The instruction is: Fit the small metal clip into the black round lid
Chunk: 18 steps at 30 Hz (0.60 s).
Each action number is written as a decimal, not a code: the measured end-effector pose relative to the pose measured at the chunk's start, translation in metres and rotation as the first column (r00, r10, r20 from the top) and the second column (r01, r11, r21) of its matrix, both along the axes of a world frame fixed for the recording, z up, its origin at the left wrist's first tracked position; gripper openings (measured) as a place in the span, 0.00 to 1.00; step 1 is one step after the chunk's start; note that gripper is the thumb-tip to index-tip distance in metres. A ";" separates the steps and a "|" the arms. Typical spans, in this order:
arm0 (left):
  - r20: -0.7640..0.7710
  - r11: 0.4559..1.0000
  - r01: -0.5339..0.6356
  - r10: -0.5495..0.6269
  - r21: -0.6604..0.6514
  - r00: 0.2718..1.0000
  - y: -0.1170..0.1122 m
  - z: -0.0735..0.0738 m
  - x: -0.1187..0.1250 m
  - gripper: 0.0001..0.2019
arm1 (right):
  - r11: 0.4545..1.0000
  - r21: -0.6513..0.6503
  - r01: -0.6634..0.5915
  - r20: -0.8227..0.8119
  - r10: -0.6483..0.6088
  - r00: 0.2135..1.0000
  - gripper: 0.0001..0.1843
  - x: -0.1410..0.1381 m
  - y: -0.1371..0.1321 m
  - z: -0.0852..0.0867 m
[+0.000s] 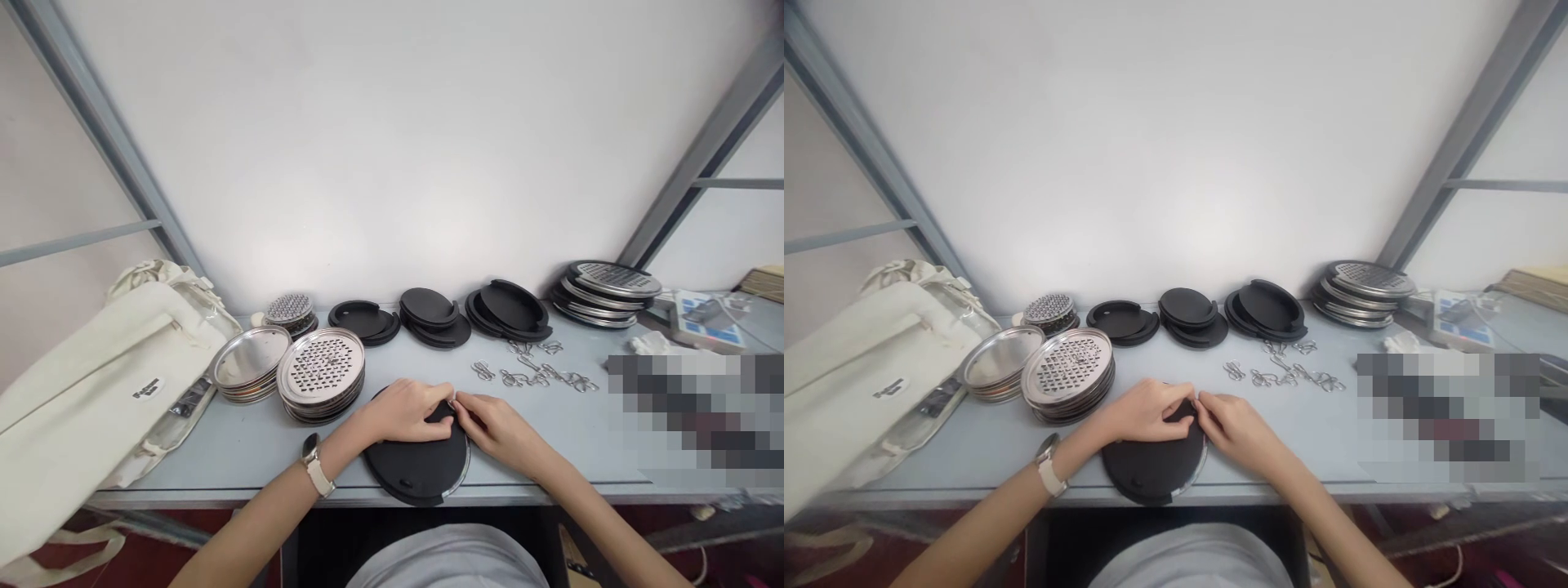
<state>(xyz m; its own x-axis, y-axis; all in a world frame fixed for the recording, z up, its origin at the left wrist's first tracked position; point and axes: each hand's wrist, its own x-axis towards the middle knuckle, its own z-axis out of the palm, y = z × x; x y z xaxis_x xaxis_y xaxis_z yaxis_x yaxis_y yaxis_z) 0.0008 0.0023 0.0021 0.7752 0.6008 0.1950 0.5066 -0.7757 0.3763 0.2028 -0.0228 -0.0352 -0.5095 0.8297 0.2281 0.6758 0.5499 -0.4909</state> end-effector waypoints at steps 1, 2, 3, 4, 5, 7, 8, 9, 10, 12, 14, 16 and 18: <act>0.000 1.000 0.002 -0.002 0.000 1.000 0.000 0.000 0.000 0.07 | 1.000 0.002 0.001 0.000 -0.001 1.000 0.15 0.000 0.000 0.000; 0.001 1.000 0.003 -0.003 0.001 1.000 0.000 0.000 0.000 0.07 | 1.000 0.003 0.001 0.000 -0.001 1.000 0.15 0.000 0.000 0.000; 0.003 1.000 0.004 -0.004 0.001 1.000 0.000 0.000 0.000 0.07 | 1.000 0.006 0.001 0.001 -0.001 1.000 0.15 0.000 0.000 0.000; 0.005 1.000 0.005 -0.005 0.002 1.000 0.000 0.000 0.000 0.07 | 1.000 0.009 0.001 0.002 -0.001 1.000 0.15 0.000 0.000 0.000; 0.006 1.000 0.005 -0.005 0.003 1.000 0.000 0.000 -0.001 0.07 | 1.000 0.011 0.002 0.003 -0.002 1.000 0.15 0.000 0.000 0.000; 0.008 1.000 0.004 -0.004 0.004 1.000 0.000 0.000 -0.001 0.07 | 1.000 0.013 0.003 0.005 -0.003 1.000 0.15 0.000 0.000 0.000; 0.008 1.000 0.003 -0.003 0.005 1.000 0.000 0.000 -0.001 0.07 | 1.000 0.014 0.003 0.004 -0.004 1.000 0.15 0.000 0.000 0.000; 0.007 1.000 0.002 -0.002 0.006 1.000 0.000 0.000 -0.001 0.07 | 1.000 0.014 0.004 0.004 -0.004 1.000 0.15 0.000 0.000 0.000; 0.005 1.000 0.002 -0.002 0.008 1.000 0.000 0.000 -0.001 0.07 | 1.000 0.013 0.004 0.003 -0.004 1.000 0.15 -0.001 0.000 0.001; 0.002 1.000 0.003 -0.003 0.012 1.000 0.001 -0.001 -0.001 0.07 | 1.000 0.010 0.007 0.004 -0.007 1.000 0.15 -0.001 0.000 0.001; -0.002 1.000 0.007 -0.007 0.016 1.000 0.001 -0.001 0.000 0.07 | 1.000 0.009 0.008 0.008 -0.009 1.000 0.15 -0.001 0.001 0.000; -0.006 1.000 0.008 -0.007 0.022 1.000 0.001 0.000 0.000 0.05 | 1.000 0.014 0.005 0.013 -0.005 1.000 0.15 0.000 0.001 0.000; -0.012 1.000 0.002 -0.002 0.028 1.000 0.000 0.000 0.000 0.04 | 1.000 0.024 0.013 0.012 -0.013 1.000 0.16 0.001 0.001 0.000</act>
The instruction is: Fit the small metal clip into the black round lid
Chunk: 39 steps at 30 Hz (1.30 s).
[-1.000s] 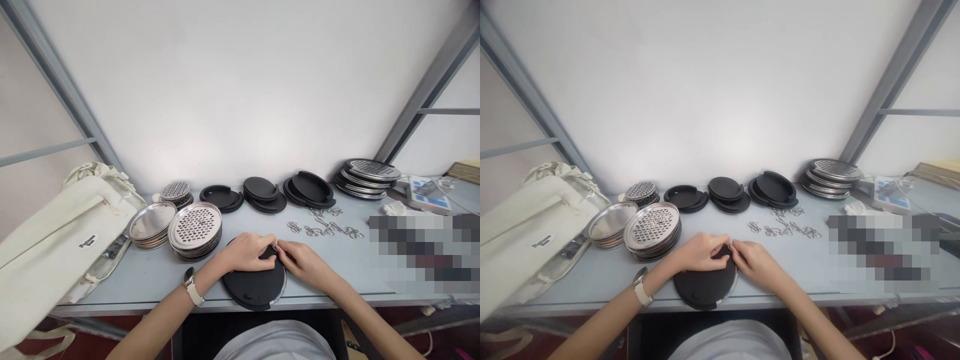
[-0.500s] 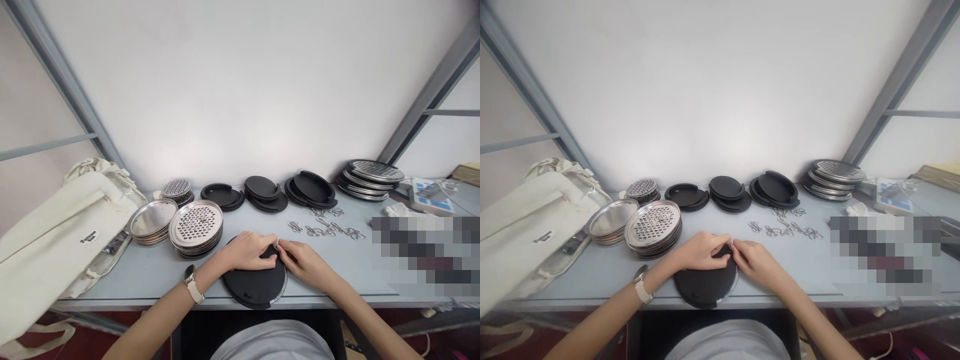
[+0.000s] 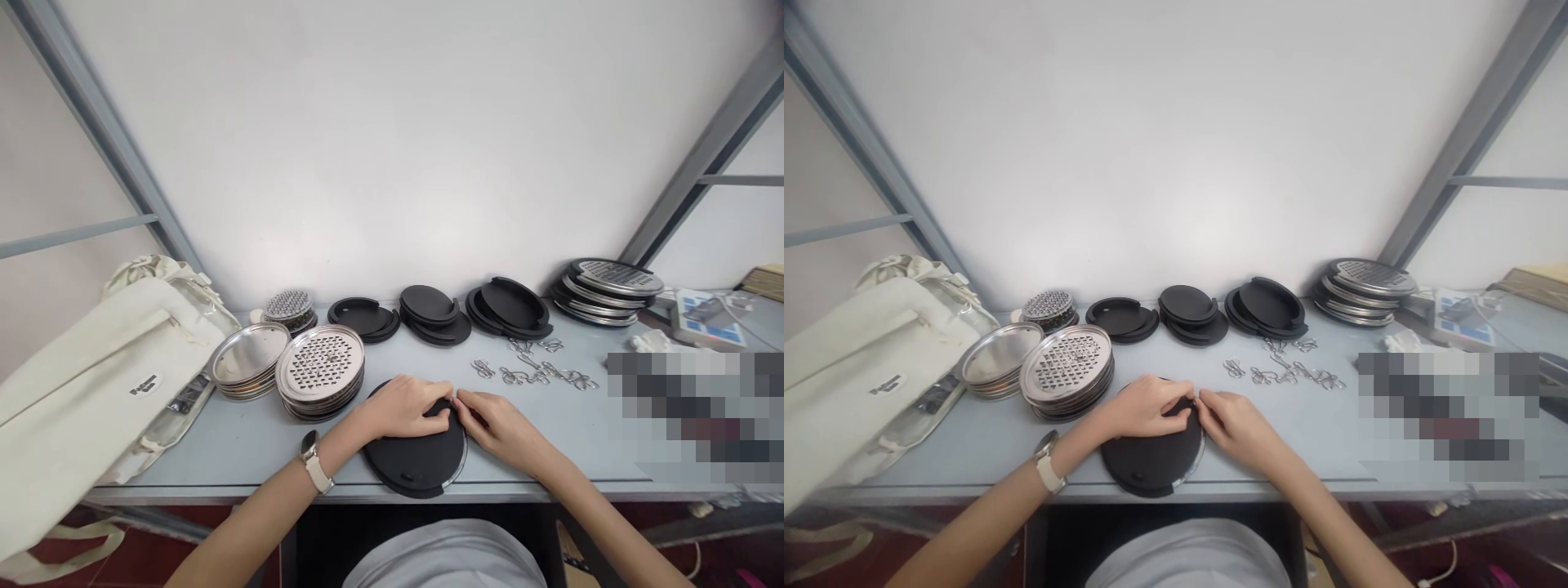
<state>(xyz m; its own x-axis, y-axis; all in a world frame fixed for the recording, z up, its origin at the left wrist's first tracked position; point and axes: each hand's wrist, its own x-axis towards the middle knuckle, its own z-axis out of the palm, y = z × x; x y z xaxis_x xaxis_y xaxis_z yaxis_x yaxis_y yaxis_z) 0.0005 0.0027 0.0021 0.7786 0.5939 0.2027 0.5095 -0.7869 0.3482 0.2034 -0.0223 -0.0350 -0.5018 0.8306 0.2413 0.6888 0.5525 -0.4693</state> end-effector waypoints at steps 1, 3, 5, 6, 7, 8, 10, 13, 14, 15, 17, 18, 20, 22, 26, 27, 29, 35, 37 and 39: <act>-0.003 1.000 -0.006 0.006 0.003 1.000 0.000 0.000 0.000 0.03 | 1.000 -0.003 0.000 0.002 0.000 1.000 0.16 0.000 0.000 0.000; -0.010 1.000 -0.026 0.026 0.007 1.000 0.000 0.000 0.000 0.03 | 1.000 0.001 0.000 -0.006 0.000 1.000 0.16 0.000 -0.001 0.001; -0.015 0.999 -0.041 0.041 0.009 0.999 -0.001 0.001 0.001 0.03 | 1.000 0.000 0.003 -0.018 -0.003 1.000 0.17 0.000 -0.001 0.001; -0.016 0.999 -0.045 0.045 0.008 0.999 -0.001 0.001 0.001 0.03 | 1.000 -0.001 0.004 -0.022 -0.004 1.000 0.16 0.000 -0.001 0.002; -0.016 0.999 -0.046 0.046 0.007 0.999 -0.001 0.001 0.001 0.02 | 1.000 0.000 0.005 -0.024 -0.005 1.000 0.16 0.000 -0.001 0.002; -0.014 0.999 -0.045 0.045 0.005 0.999 -0.001 0.000 0.001 0.02 | 1.000 0.001 0.005 -0.026 -0.005 1.000 0.16 0.000 -0.001 0.002; -0.007 0.999 -0.045 0.045 -0.003 0.999 -0.001 0.000 0.000 0.02 | 1.000 0.005 0.005 -0.025 -0.005 1.000 0.16 0.000 -0.001 0.002; 0.011 0.999 -0.043 0.044 -0.026 0.999 -0.001 -0.001 0.000 0.03 | 1.000 0.008 0.007 -0.016 -0.007 1.000 0.16 0.000 0.000 0.001; 0.018 0.999 -0.039 0.039 -0.035 0.999 -0.001 -0.002 -0.001 0.04 | 1.000 0.007 0.007 -0.010 -0.007 1.000 0.16 0.000 0.000 0.000; 0.026 0.999 -0.031 0.032 -0.043 0.999 -0.001 -0.002 -0.001 0.04 | 1.000 0.005 0.007 -0.006 -0.007 1.000 0.16 0.000 0.001 0.000; 0.037 0.998 -0.010 0.012 -0.056 0.999 -0.002 -0.002 -0.001 0.06 | 1.000 -0.001 0.007 -0.002 -0.007 1.000 0.16 0.000 0.001 -0.001; 0.041 0.998 0.001 0.001 -0.061 0.999 -0.002 -0.002 -0.001 0.06 | 1.000 -0.004 0.006 -0.004 -0.006 1.000 0.16 0.000 0.000 0.000; 0.044 0.997 0.017 -0.014 -0.069 0.999 -0.003 -0.002 0.000 0.06 | 1.000 -0.011 0.003 -0.015 -0.003 1.000 0.16 0.000 0.000 0.000; 0.043 0.997 0.022 -0.019 -0.075 0.999 -0.004 -0.002 0.000 0.06 | 1.000 -0.021 -0.003 -0.027 0.003 1.000 0.16 -0.001 0.000 0.001; 0.040 0.997 0.013 -0.010 -0.081 0.999 -0.004 -0.001 0.000 0.06 | 0.999 -0.046 -0.019 -0.028 0.018 0.999 0.17 -0.001 -0.001 0.004; 0.038 0.997 0.009 -0.006 -0.082 0.999 -0.003 -0.001 0.000 0.06 | 0.999 -0.049 -0.023 -0.026 0.022 0.999 0.17 -0.001 -0.001 0.004; 0.030 0.997 0.001 0.002 -0.081 1.000 -0.003 0.000 0.000 0.07 | 0.998 -0.052 -0.028 -0.025 0.027 0.999 0.16 -0.001 -0.001 0.004; 0.015 0.997 -0.047 0.047 -0.054 0.999 -0.003 0.001 0.000 0.14 | 0.998 -0.053 -0.025 -0.022 0.024 0.999 0.17 0.000 -0.001 0.003; 0.009 0.997 -0.064 0.064 -0.041 0.998 -0.003 0.001 0.001 0.15 | 0.998 -0.049 -0.028 -0.016 0.027 1.000 0.17 -0.001 0.000 0.003; 0.001 0.997 -0.072 0.072 -0.027 0.997 -0.003 0.001 0.001 0.12 | 0.999 -0.045 -0.028 -0.013 0.028 1.000 0.17 -0.001 0.000 0.003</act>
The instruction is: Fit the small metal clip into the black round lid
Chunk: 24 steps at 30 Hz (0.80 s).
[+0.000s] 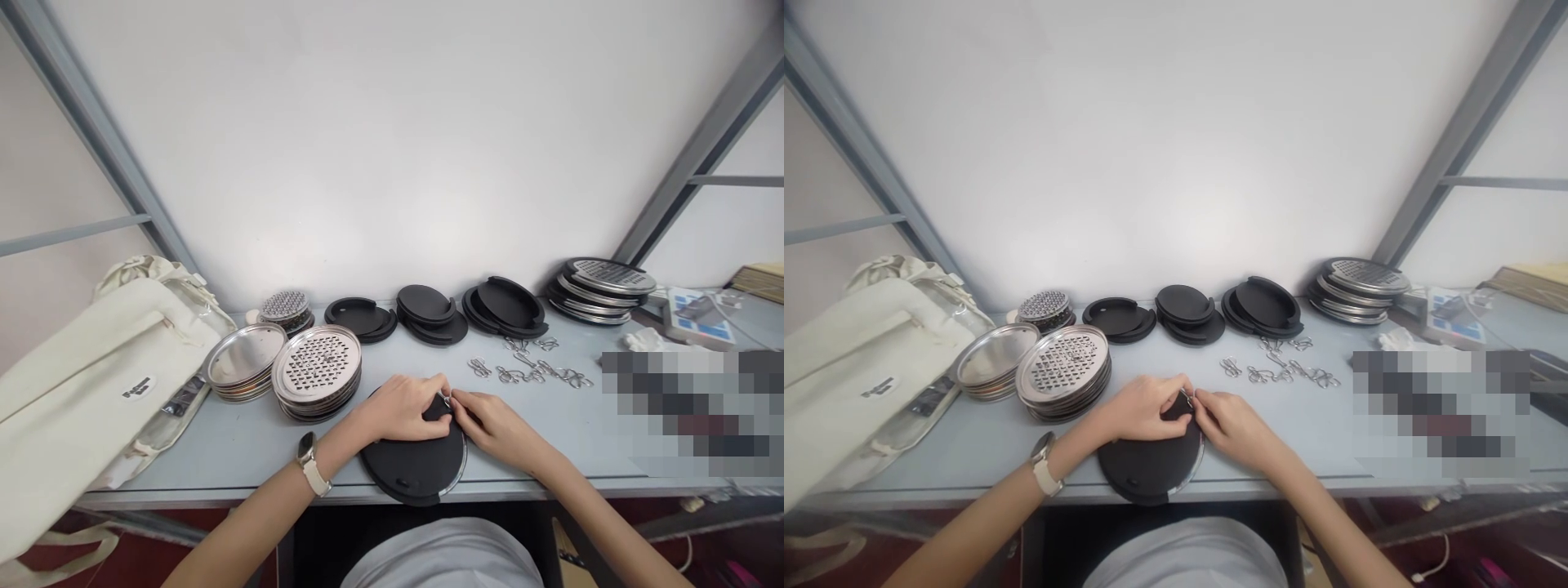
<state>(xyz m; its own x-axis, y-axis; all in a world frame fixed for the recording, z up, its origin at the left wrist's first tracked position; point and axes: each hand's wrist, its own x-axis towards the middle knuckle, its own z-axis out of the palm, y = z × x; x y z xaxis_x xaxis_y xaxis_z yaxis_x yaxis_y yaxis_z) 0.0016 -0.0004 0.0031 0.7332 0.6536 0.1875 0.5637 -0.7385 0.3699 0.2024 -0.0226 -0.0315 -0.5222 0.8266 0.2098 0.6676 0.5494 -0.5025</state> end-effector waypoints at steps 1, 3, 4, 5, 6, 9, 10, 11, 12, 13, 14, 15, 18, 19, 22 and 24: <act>-0.005 1.000 -0.002 0.002 0.006 1.000 0.000 0.000 0.000 0.10 | 1.000 0.003 0.002 -0.001 -0.002 1.000 0.17 0.000 0.000 0.000; -0.013 1.000 -0.003 0.003 0.014 1.000 0.000 0.000 0.000 0.08 | 1.000 0.008 0.007 -0.005 -0.007 1.000 0.16 0.000 0.000 -0.001; -0.016 1.000 -0.001 0.001 0.015 1.000 0.000 0.000 0.000 0.08 | 1.000 0.008 0.008 -0.006 -0.008 1.000 0.16 0.001 0.001 -0.002; -0.019 1.000 0.002 -0.001 0.016 1.000 0.000 0.000 0.000 0.07 | 1.000 0.006 0.008 -0.006 -0.008 1.000 0.16 0.001 0.001 -0.002; -0.021 1.000 0.005 -0.004 0.017 1.000 0.000 0.000 0.000 0.07 | 1.000 0.003 0.008 -0.004 -0.008 1.000 0.16 0.001 0.001 -0.002; -0.017 1.000 0.013 -0.013 0.021 1.000 0.000 0.000 0.000 0.07 | 1.000 -0.007 0.007 0.002 -0.007 1.000 0.17 0.002 0.001 -0.003; -0.014 1.000 0.015 -0.014 0.022 1.000 0.000 0.000 0.000 0.07 | 1.000 -0.009 0.008 0.004 -0.008 1.000 0.17 0.002 0.001 -0.003; -0.011 1.000 0.016 -0.015 0.022 1.000 0.000 0.000 0.000 0.07 | 1.000 -0.011 0.008 0.006 -0.007 1.000 0.17 0.001 0.001 -0.003; -0.008 1.000 0.016 -0.016 0.023 1.000 0.000 0.000 0.000 0.07 | 1.000 -0.012 0.007 0.005 -0.007 1.000 0.17 0.001 0.001 -0.002; -0.005 1.000 0.017 -0.017 0.023 1.000 0.001 -0.001 0.000 0.07 | 1.000 -0.012 0.005 0.003 -0.005 1.000 0.17 0.001 0.000 -0.002; -0.003 1.000 0.020 -0.020 0.023 1.000 0.001 -0.001 0.000 0.07 | 1.000 -0.012 0.003 0.001 -0.003 1.000 0.17 0.001 0.000 -0.001; -0.001 0.999 0.023 -0.023 0.023 1.000 0.001 -0.001 0.000 0.06 | 1.000 -0.012 0.002 -0.002 -0.002 1.000 0.17 0.000 0.000 -0.001; 0.005 0.999 0.038 -0.038 0.019 0.999 0.002 -0.002 0.000 0.05 | 1.000 -0.012 0.004 -0.005 -0.004 1.000 0.17 0.000 0.000 0.000; 0.006 0.999 0.044 -0.044 0.017 0.999 0.002 -0.001 -0.001 0.05 | 1.000 -0.012 0.005 -0.003 -0.005 1.000 0.17 0.000 0.000 0.000; 0.014 0.998 0.061 -0.061 0.011 0.998 0.002 0.000 -0.001 0.05 | 1.000 -0.009 0.004 -0.002 -0.004 1.000 0.16 0.000 0.000 0.001; 0.019 0.998 0.066 -0.066 0.007 0.998 0.002 0.000 -0.001 0.05 | 1.000 -0.006 0.005 -0.005 -0.005 1.000 0.16 0.000 -0.001 0.001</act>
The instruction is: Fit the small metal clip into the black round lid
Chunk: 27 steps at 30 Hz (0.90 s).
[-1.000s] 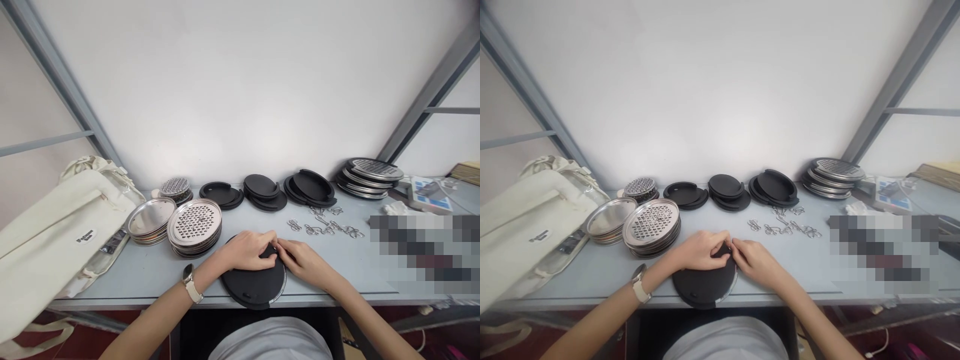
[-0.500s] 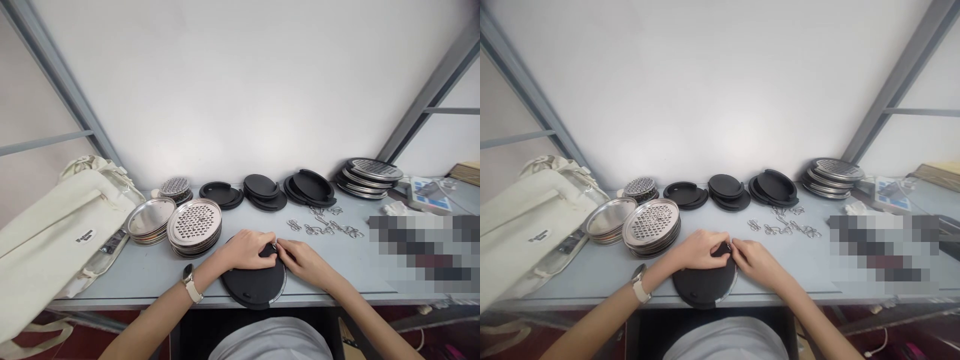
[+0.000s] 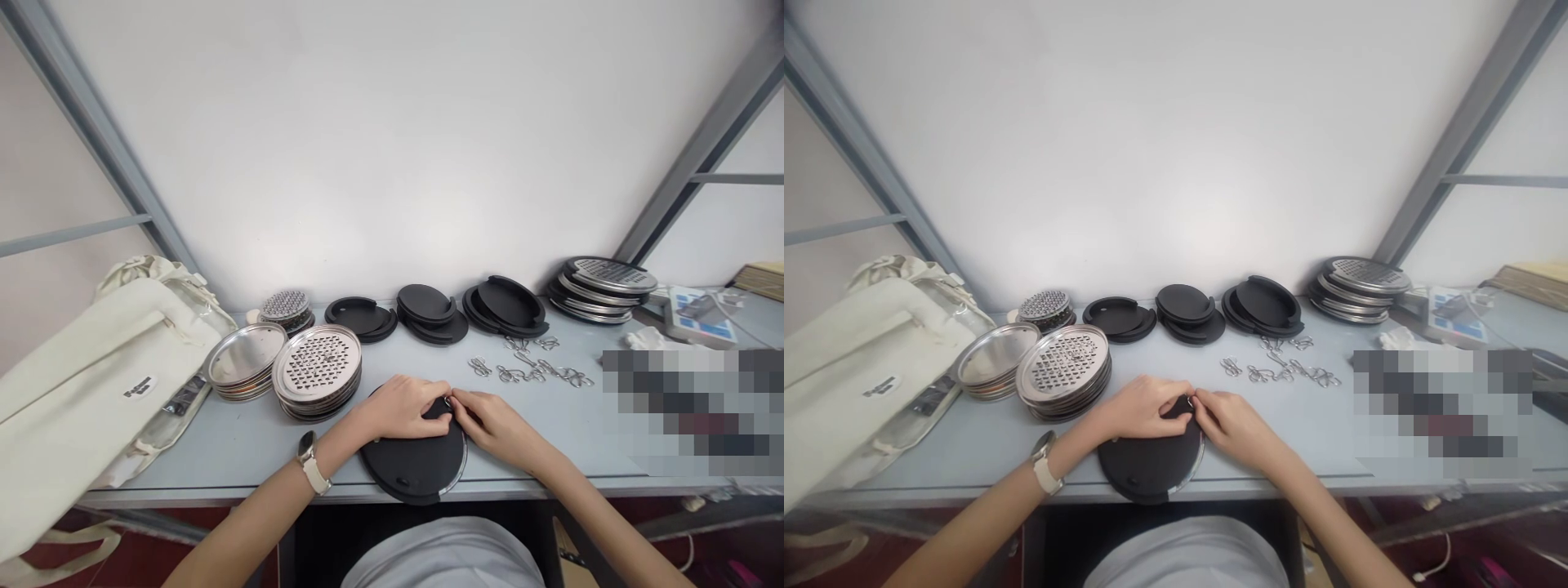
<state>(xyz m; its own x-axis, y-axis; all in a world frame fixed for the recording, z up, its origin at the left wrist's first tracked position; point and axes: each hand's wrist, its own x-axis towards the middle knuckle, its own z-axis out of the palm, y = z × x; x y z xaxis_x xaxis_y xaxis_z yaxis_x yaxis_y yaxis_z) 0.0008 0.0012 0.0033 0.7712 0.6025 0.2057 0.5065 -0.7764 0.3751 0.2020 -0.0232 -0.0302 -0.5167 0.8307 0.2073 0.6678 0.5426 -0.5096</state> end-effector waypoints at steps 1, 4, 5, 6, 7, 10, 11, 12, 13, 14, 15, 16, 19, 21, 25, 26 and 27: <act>0.001 1.000 0.001 -0.001 -0.002 1.000 0.000 0.000 0.000 0.05 | 1.000 0.002 0.002 -0.002 -0.002 1.000 0.16 0.000 0.000 0.000; 0.001 1.000 0.003 -0.003 -0.009 1.000 0.000 0.000 0.000 0.05 | 1.000 0.007 0.007 -0.003 -0.007 1.000 0.16 0.000 -0.001 0.000; 0.001 1.000 0.003 -0.003 -0.012 1.000 0.000 0.000 0.000 0.05 | 1.000 0.007 0.007 -0.001 -0.007 1.000 0.16 0.000 -0.001 0.000; 0.000 1.000 0.003 -0.003 -0.014 1.000 0.000 -0.001 0.000 0.06 | 1.000 0.009 0.006 0.001 -0.006 1.000 0.16 0.000 -0.001 0.000; -0.001 1.000 0.003 -0.003 -0.017 1.000 0.000 -0.001 0.000 0.06 | 1.000 0.009 0.006 0.002 -0.006 1.000 0.16 0.000 -0.001 -0.001; 0.001 1.000 0.004 -0.003 -0.022 1.000 0.001 -0.001 0.000 0.07 | 1.000 0.009 0.006 0.008 -0.006 1.000 0.16 0.000 0.000 -0.002; 0.003 1.000 0.003 -0.003 -0.023 1.000 0.001 -0.001 -0.001 0.07 | 1.000 0.008 0.007 0.010 -0.007 1.000 0.16 0.000 0.000 -0.002; 0.006 1.000 0.003 -0.003 -0.025 1.000 0.001 -0.001 -0.001 0.08 | 1.000 0.007 0.006 0.012 -0.006 1.000 0.16 0.000 0.000 -0.002; 0.007 1.000 0.003 -0.003 -0.026 1.000 0.001 -0.001 -0.001 0.08 | 1.000 0.005 0.006 0.013 -0.006 1.000 0.16 0.000 0.000 -0.002; 0.009 1.000 0.004 -0.003 -0.028 1.000 0.001 -0.001 -0.001 0.08 | 1.000 0.003 0.006 0.013 -0.007 1.000 0.16 0.000 0.000 -0.002; 0.010 1.000 0.005 -0.004 -0.030 1.000 0.001 -0.001 -0.001 0.08 | 1.000 0.002 0.007 0.013 -0.007 1.000 0.16 0.000 0.000 -0.002; 0.010 0.999 0.007 -0.006 -0.032 1.000 0.001 -0.001 -0.001 0.08 | 1.000 -0.001 0.008 0.012 -0.008 1.000 0.16 0.000 0.000 -0.002; 0.010 0.999 0.010 -0.010 -0.034 1.000 0.001 -0.002 -0.001 0.08 | 1.000 -0.003 0.009 0.012 -0.009 1.000 0.16 0.000 0.000 -0.002; 0.010 0.999 0.011 -0.011 -0.033 1.000 0.001 -0.002 -0.001 0.08 | 1.000 -0.003 0.006 0.013 -0.006 1.000 0.16 0.001 0.000 -0.002; 0.012 0.999 0.013 -0.012 -0.030 1.000 0.001 -0.002 -0.001 0.08 | 1.000 0.004 0.011 0.025 -0.011 1.000 0.16 0.001 0.000 -0.003; 0.011 1.000 0.011 -0.011 -0.030 1.000 0.001 -0.003 -0.001 0.07 | 1.000 0.006 0.014 0.029 -0.014 0.999 0.16 0.001 0.000 -0.003; 0.010 1.000 0.009 -0.009 -0.030 1.000 0.001 -0.003 -0.001 0.07 | 1.000 0.007 0.016 0.031 -0.016 0.999 0.16 0.001 0.000 -0.003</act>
<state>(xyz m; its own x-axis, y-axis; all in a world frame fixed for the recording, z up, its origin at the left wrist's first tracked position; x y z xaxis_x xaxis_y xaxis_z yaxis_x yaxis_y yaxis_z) -0.0001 0.0024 0.0007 0.7745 0.6016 0.1956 0.4957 -0.7693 0.4031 0.2033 -0.0232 -0.0331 -0.5097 0.8376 0.1966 0.6918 0.5349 -0.4851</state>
